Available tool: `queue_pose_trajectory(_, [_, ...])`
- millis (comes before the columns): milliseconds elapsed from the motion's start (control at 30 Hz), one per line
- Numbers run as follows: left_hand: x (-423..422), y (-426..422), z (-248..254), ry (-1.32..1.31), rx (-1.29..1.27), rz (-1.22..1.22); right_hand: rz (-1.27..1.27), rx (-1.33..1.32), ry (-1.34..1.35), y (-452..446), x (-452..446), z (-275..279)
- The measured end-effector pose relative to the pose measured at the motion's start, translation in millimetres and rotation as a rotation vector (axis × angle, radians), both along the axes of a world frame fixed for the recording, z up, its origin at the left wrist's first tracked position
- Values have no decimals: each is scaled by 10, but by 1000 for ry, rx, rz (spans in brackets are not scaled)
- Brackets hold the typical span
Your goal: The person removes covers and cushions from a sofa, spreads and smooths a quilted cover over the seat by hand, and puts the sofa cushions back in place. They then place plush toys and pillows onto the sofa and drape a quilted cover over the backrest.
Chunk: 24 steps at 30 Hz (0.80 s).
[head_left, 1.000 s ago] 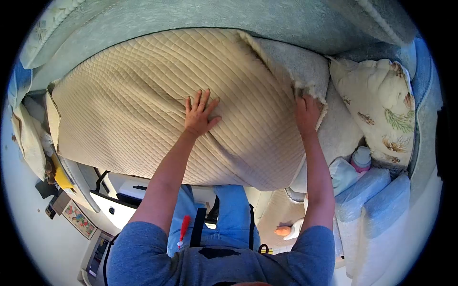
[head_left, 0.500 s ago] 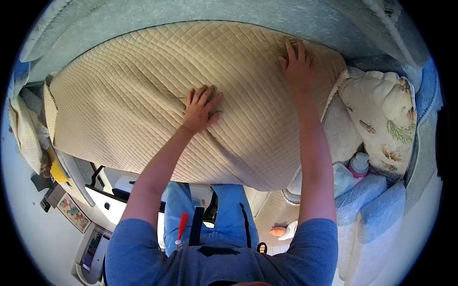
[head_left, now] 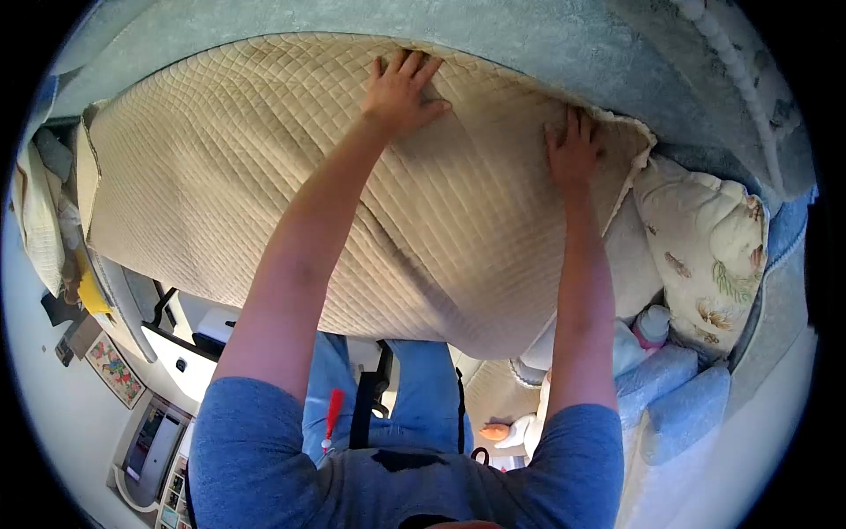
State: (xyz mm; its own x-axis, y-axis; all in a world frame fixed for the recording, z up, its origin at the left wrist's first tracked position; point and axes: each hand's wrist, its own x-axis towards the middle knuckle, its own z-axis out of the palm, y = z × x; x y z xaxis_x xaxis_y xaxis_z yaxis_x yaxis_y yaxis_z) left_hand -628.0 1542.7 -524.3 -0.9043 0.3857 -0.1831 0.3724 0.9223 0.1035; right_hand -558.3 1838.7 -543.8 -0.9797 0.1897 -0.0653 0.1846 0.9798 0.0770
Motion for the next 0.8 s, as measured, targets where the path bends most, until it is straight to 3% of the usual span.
queue_pose_trajectory(133, [-199, -31, -28, -137, -20, 0, -28, 9, -181, 75, -198, 95])
queue_pose_trajectory(200, [-191, -152, -120, -195, 72, -31, 27, -175, -157, 308, -300, -107])
queue_pose_trajectory(300, [219, -473, -67, -6, 166, -47, 100, -282, -81, 464, -158, -251])
queue_pose_trajectory(333, [465, -628, -61, 125, 214, -13, 103, -287, -84, 397, 7, -183])
queue_pose_trajectory(400, [1134, -993, -20, 113, 146, 37, 115, -239, 128, 232, 596, 125])
queue_pose_trajectory(500, [2047, -1305, 275, -143, 47, -43, -192, -186, 194, 100, 1755, 302])
queue_pose_trajectory(567, [2580, -1434, 405, -286, 85, -111, -419, 1, 127, 169, 2592, 238])
queue_pose_trajectory(633, [3120, -1571, 415, -385, 124, -241, -755, -284, 18, 261, 3351, 143])
queue_pose_trajectory(700, [3497, -1674, 493, -436, 139, -325, -896, -566, -187, 510, 3995, 0])
queue_pose_trajectory(800, [3875, -1728, 497, -529, 75, -498, -1086, -786, -46, 399, 4300, 55])
